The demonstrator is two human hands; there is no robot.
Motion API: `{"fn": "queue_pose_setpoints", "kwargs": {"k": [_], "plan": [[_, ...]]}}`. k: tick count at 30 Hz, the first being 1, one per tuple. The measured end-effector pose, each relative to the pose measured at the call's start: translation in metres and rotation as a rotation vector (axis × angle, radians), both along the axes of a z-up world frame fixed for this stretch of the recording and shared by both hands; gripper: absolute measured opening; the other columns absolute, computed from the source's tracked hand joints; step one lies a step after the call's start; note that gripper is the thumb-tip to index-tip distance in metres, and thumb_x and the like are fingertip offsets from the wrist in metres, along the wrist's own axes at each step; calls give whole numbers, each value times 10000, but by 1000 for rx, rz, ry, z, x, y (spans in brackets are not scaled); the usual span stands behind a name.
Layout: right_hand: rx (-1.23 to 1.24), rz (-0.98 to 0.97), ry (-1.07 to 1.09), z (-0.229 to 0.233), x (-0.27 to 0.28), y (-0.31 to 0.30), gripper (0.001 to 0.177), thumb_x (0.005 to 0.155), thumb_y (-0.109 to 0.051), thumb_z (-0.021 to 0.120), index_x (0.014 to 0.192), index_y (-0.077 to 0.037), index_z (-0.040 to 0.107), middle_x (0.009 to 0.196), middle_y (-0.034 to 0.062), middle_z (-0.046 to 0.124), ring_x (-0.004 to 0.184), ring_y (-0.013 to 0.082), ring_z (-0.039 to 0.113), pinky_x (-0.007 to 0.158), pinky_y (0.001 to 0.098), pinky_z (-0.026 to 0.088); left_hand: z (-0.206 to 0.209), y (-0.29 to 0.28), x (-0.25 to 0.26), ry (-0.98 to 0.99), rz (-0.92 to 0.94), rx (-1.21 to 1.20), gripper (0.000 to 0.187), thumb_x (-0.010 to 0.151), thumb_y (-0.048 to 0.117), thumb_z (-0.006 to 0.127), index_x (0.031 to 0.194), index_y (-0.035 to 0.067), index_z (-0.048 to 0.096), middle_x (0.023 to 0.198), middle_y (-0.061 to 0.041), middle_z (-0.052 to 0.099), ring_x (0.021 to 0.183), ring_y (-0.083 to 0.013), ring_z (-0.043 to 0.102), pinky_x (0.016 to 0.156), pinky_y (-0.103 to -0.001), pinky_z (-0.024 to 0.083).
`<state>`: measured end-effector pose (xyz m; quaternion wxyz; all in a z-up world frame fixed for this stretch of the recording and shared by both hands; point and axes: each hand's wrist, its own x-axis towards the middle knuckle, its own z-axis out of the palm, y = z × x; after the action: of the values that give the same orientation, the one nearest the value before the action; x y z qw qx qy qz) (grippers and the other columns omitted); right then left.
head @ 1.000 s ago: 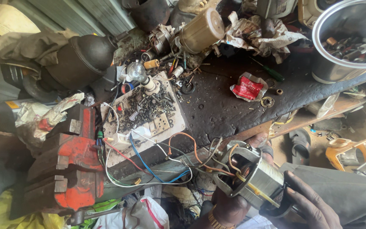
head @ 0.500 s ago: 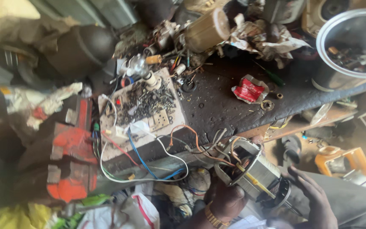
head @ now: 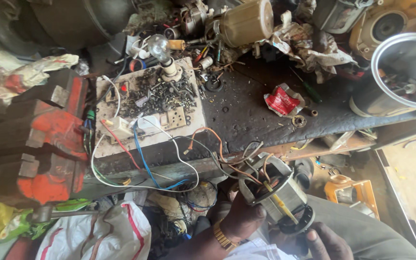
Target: The person sits on the floor in a workshop and uses a screwdriver to adjust the internal wiring of a small motor. They then use pliers to cut a wire and manipulate small metal parts on the workbench.
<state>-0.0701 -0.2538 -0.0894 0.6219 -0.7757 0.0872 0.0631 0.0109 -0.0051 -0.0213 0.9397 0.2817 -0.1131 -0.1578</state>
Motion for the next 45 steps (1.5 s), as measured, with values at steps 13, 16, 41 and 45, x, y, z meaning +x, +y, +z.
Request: {"fn": "queue_pose_setpoints", "kwargs": {"k": [13,16,41,45], "plan": [[85,-94,-5,27,-8,16,280,935,-265,663,996,-5,745,753,96,756,725,149,682,691,300,534,-9,6,-2,37,-80,-11,864,823,272,913,1504,-9,461,1446,-85,577,1361,-193,535,1188,-392,417],[74,-72,28,31,-6,16,278,942,-261,656,1029,-18,760,777,94,764,732,155,669,699,301,514,-6,7,-2,52,-87,-10,867,809,276,914,1494,-5,465,1437,-87,582,1355,-195,538,1181,-392,421],[234,-104,144,38,-10,35,417,963,-245,620,1281,3,724,722,90,680,604,145,584,557,304,476,-9,12,-1,-3,-99,84,917,791,277,932,1511,-11,443,1407,-79,600,1323,-186,561,1150,-382,468],[177,-109,158,40,-9,34,420,959,-240,606,1293,-7,708,758,88,707,621,140,599,575,303,495,-10,13,-2,13,-125,99,908,791,286,929,1505,1,446,1399,-72,596,1318,-179,553,1153,-374,453]]}}
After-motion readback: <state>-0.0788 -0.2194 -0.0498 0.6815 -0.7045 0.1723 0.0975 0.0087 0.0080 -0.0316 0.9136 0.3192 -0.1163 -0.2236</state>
